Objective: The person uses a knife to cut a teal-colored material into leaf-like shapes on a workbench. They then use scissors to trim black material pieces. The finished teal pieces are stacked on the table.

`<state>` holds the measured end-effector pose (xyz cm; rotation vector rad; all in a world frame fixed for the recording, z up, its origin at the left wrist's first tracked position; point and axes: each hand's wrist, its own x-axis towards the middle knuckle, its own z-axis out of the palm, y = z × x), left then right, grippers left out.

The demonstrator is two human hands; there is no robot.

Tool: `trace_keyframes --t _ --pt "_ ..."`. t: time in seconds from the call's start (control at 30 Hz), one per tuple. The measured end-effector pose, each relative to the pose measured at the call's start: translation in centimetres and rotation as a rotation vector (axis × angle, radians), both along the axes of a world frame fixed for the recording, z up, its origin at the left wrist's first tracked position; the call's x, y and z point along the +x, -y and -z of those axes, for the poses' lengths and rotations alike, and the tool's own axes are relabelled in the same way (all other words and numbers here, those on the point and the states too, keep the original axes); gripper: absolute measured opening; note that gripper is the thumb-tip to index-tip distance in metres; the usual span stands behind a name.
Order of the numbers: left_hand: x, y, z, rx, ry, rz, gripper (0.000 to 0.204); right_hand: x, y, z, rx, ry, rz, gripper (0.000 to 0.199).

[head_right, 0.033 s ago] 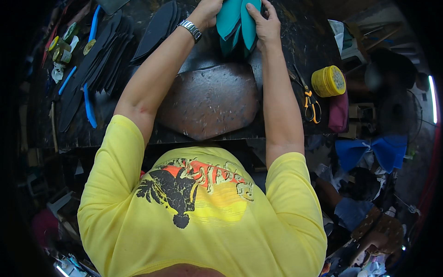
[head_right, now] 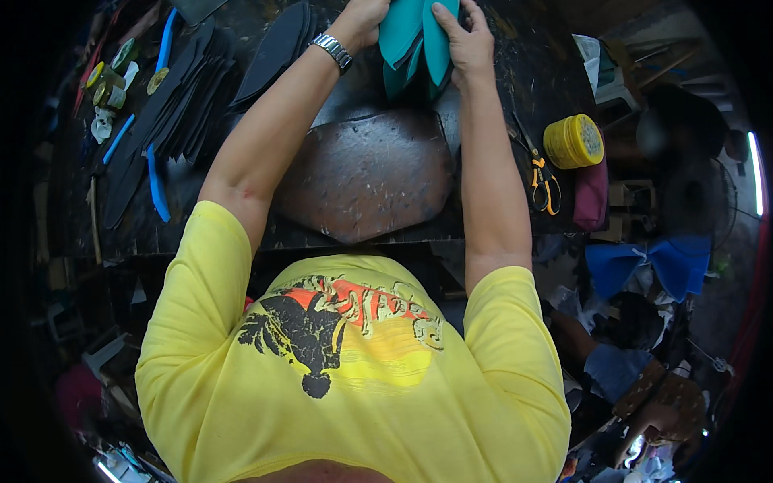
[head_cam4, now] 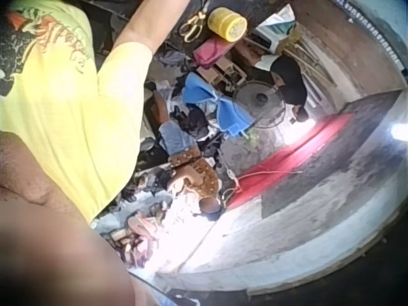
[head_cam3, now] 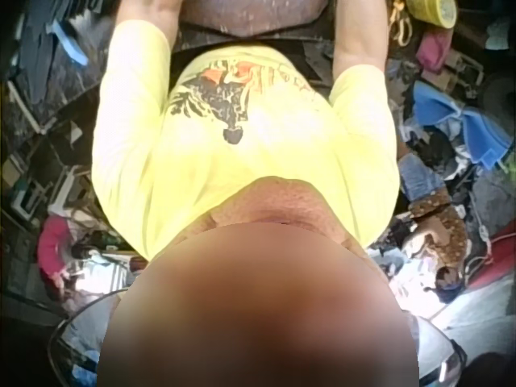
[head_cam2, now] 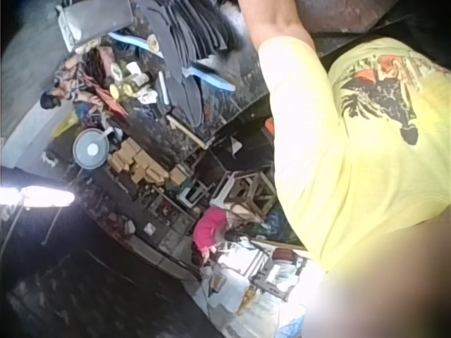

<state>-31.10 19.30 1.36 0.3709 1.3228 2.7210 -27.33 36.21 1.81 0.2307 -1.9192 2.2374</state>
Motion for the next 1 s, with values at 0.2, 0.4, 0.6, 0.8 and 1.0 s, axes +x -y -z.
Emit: trace_keyframes --t 0.2,0.4,0.6,0.8,1.0 --pt "5.4 -0.7 -5.7 0.006 0.026 0.134 0.031 6.8 -0.7 -6.2 0.117 -0.077 0.062 0.064" --pt "13.6 -2.9 -7.3 0.18 -0.115 0.172 0.029 16.6 -1.5 -8.2 0.329 -0.06 0.273 0.069" --pt "19.6 1.4 -2.4 -0.067 0.073 0.148 0.04 21.8 1.3 -2.8 0.675 -0.177 0.302 0.074" --pt "20.9 6.1 2.7 -0.551 0.232 0.053 0.04 23.4 4.4 2.1 1.16 -0.042 0.254 0.073" --pt "22.1 6.0 4.2 -0.851 -0.001 -0.221 0.066 22.4 4.4 2.3 1.198 -0.115 0.273 0.07"
